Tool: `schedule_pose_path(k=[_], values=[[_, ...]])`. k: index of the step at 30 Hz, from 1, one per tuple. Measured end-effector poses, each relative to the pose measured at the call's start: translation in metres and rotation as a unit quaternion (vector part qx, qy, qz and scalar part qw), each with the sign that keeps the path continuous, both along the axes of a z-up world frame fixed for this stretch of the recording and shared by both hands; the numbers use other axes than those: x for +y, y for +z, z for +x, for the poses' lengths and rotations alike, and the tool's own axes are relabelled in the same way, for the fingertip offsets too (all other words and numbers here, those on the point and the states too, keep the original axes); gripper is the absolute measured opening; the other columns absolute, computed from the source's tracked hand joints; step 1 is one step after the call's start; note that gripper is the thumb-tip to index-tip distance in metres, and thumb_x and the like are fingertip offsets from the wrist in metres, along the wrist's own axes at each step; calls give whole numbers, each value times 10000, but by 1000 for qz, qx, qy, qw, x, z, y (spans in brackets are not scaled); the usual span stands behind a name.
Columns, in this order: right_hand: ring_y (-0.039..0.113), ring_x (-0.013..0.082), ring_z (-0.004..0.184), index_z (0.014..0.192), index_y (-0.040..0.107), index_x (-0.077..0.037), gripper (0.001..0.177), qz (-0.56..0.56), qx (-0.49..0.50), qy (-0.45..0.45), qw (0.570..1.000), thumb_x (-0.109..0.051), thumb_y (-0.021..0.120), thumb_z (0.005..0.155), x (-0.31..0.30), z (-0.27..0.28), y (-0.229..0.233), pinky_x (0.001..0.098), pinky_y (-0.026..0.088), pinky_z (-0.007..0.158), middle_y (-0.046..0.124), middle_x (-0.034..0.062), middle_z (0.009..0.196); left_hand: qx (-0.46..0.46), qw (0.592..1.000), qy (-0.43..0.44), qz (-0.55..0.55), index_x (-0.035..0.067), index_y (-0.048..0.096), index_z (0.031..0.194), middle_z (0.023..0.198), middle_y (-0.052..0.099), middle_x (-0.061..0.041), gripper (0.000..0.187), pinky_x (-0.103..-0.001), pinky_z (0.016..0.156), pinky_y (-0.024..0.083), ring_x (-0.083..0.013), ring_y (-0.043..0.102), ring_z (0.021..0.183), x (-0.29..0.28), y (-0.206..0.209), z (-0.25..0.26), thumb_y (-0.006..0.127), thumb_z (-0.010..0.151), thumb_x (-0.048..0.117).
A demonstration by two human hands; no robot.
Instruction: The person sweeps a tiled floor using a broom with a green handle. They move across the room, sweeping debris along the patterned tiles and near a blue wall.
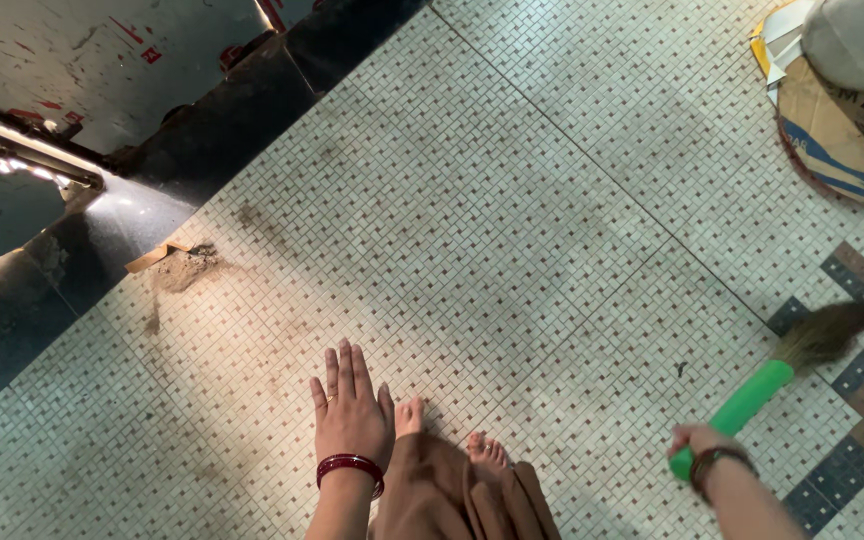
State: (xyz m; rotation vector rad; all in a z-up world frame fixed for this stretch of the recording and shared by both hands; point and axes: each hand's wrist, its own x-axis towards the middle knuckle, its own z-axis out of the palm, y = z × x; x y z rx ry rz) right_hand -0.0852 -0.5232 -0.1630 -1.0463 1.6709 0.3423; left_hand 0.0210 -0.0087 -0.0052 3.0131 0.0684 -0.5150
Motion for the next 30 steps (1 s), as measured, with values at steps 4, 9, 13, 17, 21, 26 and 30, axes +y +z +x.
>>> schedule_pose_path(k=[4,9,13,17,21,26,30], values=[[479,185,504,928,517,-64,126,51,-7,66,996,-154,581,989,-3,46,-4,335,408,454,486,26,592,62,997,1,34,39,144,1569,1666,125,-94,725,-476,1224,77,-261,48,1541,7,1,7,347,993,431],[626,258,500,1027,615,157,226,-54,2,306,950,-24,688,913,66,111,30,369,521,438,629,150,637,77,997,5,27,50,141,1577,1674,128,-78,736,-476,1230,82,-247,54,1547,17,2,25,349,990,443],[601,300,548,1348,301,-6,605,-65,26,382,922,44,687,885,142,156,85,479,536,455,604,215,784,41,999,4,-6,48,165,1576,1674,146,-87,718,-472,1227,100,-253,72,1547,31,1,42,340,1000,439],[667,359,664,1484,226,-162,672,-7,85,521,849,-1,577,933,225,176,132,465,529,500,682,283,916,21,1000,-2,8,36,164,1571,1669,146,-92,713,-472,1221,95,-250,75,1540,44,-1,57,326,998,429],[779,377,931,1561,147,-182,785,16,123,673,729,19,560,925,293,167,138,484,640,751,680,283,1163,16,1000,-5,13,42,171,1572,1669,152,-96,709,-471,1229,93,-255,85,1541,58,-1,63,321,1004,438],[731,401,1004,1379,359,-73,591,52,72,774,627,-57,653,866,347,141,129,489,614,833,691,265,1110,15,1000,-4,22,39,176,1568,1666,157,-101,714,-476,1225,99,-267,90,1540,79,-2,66,338,996,434],[732,409,987,1338,424,-88,548,7,3,780,625,-57,627,830,347,133,133,494,608,831,714,251,1039,21,999,4,28,46,184,1567,1672,156,-96,709,-476,1228,103,-273,90,1545,95,-2,72,339,997,438]])
